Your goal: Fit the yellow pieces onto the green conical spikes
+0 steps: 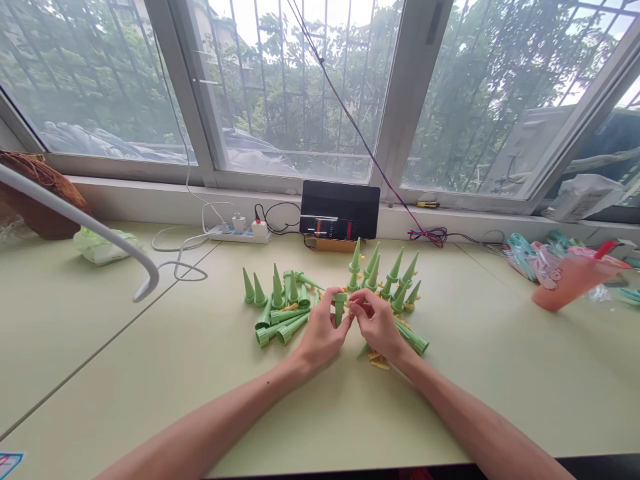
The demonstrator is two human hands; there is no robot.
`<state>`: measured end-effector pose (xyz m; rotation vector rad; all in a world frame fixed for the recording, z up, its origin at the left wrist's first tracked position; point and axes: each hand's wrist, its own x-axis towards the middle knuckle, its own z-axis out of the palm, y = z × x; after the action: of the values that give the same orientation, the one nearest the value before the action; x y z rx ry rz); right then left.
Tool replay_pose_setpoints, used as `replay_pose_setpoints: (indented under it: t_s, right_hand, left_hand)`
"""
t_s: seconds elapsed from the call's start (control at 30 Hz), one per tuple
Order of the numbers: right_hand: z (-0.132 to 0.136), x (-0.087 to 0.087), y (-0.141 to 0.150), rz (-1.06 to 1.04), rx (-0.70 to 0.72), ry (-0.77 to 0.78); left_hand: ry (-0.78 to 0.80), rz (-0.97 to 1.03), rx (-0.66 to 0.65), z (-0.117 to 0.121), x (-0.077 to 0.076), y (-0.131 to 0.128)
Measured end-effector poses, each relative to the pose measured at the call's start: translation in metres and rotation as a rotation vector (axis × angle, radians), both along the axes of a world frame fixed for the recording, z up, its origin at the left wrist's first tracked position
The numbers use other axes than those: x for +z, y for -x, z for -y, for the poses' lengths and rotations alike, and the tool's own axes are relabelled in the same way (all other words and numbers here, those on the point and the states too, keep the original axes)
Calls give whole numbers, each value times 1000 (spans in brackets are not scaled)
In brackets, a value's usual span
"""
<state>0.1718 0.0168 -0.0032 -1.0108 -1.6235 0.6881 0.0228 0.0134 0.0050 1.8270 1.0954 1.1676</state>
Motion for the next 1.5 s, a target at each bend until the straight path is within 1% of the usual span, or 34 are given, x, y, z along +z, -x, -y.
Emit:
replay_pose_setpoints:
  t_s: [0.27,0.57,0.8,1.1,1.33,1.5]
  right_hand:
    - [1,1,0,-14,8,9]
    - [-1,-2,0,-19,3,32]
    - [-1,-2,0,-18,4,31]
    - [-1,-1,0,-12,2,25]
    - [0,0,0,-1,-1,5]
    - [0,-1,1,-19,10,33]
  left_hand:
    - [10,-29,7,2,1,0]
    - [5,-15,4,0,-3,0]
    - [8,10,5,4,3,-1]
    - [9,2,-8,3,-1,-2]
    - [31,27,0,4,6,-2]
    - [34,23,21,4,6,0]
